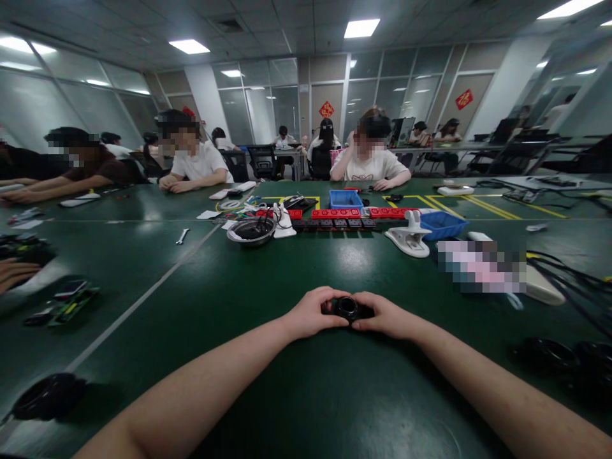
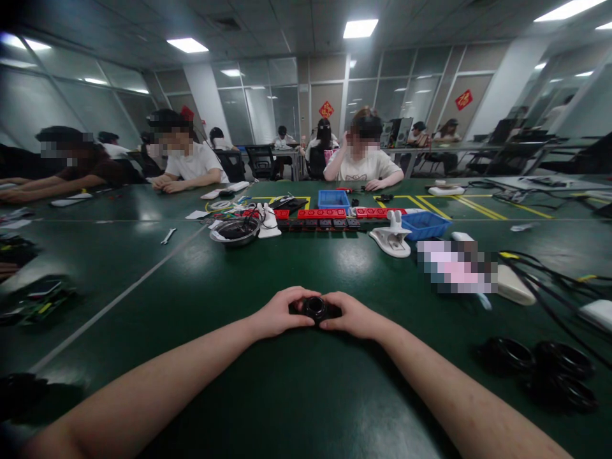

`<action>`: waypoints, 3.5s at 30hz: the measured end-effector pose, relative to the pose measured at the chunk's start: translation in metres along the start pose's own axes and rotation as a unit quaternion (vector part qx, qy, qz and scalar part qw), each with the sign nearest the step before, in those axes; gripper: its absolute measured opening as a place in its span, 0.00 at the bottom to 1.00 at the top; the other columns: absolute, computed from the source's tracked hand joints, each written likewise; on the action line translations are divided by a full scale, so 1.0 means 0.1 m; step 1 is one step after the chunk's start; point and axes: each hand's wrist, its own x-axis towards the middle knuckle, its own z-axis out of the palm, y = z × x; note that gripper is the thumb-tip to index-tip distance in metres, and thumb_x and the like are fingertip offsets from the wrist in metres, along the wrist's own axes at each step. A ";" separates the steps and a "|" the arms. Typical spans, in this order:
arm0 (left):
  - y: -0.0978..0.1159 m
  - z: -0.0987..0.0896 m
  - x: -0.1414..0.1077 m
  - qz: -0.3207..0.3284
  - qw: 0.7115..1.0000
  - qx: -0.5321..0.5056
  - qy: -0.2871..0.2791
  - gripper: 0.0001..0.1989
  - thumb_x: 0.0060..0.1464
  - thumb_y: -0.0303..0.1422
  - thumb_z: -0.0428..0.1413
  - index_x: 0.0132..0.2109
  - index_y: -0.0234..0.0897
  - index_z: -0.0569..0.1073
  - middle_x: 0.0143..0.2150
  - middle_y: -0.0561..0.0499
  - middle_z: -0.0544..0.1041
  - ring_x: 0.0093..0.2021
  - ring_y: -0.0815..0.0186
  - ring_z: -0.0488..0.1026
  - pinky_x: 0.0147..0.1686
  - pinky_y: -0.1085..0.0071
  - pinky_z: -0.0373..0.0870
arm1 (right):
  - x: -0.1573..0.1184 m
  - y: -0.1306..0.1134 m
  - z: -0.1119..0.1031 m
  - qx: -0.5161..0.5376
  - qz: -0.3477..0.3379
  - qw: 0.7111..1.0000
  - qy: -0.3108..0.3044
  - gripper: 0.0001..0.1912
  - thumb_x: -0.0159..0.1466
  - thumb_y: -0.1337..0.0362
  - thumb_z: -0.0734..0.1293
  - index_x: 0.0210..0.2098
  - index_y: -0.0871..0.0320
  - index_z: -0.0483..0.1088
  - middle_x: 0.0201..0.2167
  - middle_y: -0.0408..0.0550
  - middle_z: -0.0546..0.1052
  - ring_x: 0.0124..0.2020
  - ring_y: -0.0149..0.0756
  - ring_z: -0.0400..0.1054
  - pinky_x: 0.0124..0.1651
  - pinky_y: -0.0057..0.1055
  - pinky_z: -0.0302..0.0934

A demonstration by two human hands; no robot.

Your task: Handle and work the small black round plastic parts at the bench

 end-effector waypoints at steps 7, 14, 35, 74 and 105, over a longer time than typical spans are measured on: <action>0.00 0.00 0.00 -0.004 1.000 0.022 -0.002 0.23 0.41 0.35 0.57 0.48 0.41 0.65 0.34 0.52 0.65 0.31 0.70 0.61 0.31 0.74 0.61 | 0.02 0.04 0.02 -0.044 -0.010 0.999 0.009 0.16 0.51 0.63 0.65 0.39 0.60 0.66 0.34 0.45 0.69 0.36 0.35 0.62 0.38 0.31 0.56; 0.00 0.00 0.00 0.003 1.000 0.028 0.000 0.23 0.42 0.36 0.56 0.48 0.41 0.65 0.35 0.52 0.66 0.31 0.70 0.62 0.31 0.74 0.60 | 0.01 0.03 0.02 -0.049 -0.008 0.999 0.015 0.16 0.50 0.62 0.65 0.38 0.60 0.66 0.33 0.45 0.69 0.35 0.34 0.62 0.38 0.30 0.56; 0.00 0.17 -0.02 -0.047 0.995 0.022 0.089 0.21 0.35 0.37 0.60 0.39 0.36 0.67 0.34 0.52 0.65 0.31 0.69 0.62 0.30 0.73 0.61 | 0.06 0.04 0.19 -0.168 0.074 0.975 0.128 0.20 0.41 0.53 0.69 0.23 0.59 0.57 0.21 0.40 0.62 0.24 0.29 0.56 0.23 0.23 0.48; -0.06 0.03 -0.01 0.006 0.999 0.027 0.023 0.22 0.40 0.38 0.57 0.45 0.39 0.65 0.35 0.52 0.63 0.32 0.69 0.61 0.31 0.73 0.60 | 0.03 0.04 0.03 -0.024 -0.027 0.999 0.000 0.17 0.51 0.64 0.65 0.40 0.61 0.65 0.35 0.46 0.69 0.36 0.35 0.62 0.38 0.30 0.56; -0.04 0.05 0.00 -0.006 0.999 0.029 0.037 0.21 0.39 0.38 0.58 0.43 0.38 0.66 0.32 0.53 0.63 0.30 0.70 0.60 0.30 0.74 0.60 | 0.04 0.02 0.16 -0.153 -0.015 0.985 0.085 0.29 0.45 0.54 0.67 0.44 0.58 0.61 0.38 0.49 0.68 0.38 0.39 0.60 0.39 0.33 0.53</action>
